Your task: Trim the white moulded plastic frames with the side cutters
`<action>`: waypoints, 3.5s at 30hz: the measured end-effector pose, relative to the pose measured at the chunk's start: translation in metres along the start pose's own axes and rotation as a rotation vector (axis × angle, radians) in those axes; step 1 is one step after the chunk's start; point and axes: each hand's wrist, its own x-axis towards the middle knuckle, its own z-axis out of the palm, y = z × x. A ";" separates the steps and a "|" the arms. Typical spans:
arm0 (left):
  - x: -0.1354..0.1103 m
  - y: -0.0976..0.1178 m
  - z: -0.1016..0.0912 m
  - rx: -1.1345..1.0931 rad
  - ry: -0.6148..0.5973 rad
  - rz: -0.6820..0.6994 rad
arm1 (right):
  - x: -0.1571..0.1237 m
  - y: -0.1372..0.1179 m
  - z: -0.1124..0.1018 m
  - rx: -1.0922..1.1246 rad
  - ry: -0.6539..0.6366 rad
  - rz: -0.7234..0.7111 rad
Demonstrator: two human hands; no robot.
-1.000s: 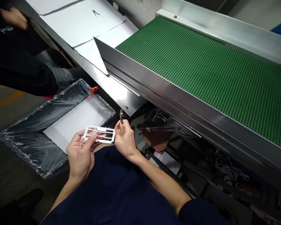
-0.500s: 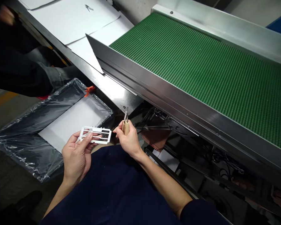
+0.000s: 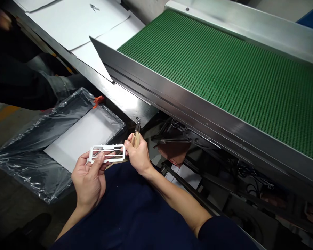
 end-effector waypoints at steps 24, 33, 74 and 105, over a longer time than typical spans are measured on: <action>0.004 -0.003 -0.004 -0.063 -0.002 -0.040 | -0.005 -0.018 -0.014 0.044 -0.160 0.004; 0.009 -0.001 -0.004 -0.041 -0.039 -0.097 | -0.004 -0.017 -0.017 -0.051 -0.146 -0.023; 0.099 0.035 0.004 -0.185 -0.022 0.142 | 0.015 -0.006 -0.005 -0.056 -0.037 -0.088; 0.082 0.046 -0.020 -0.203 0.059 0.166 | 0.060 -0.043 0.043 -0.223 -0.184 -0.247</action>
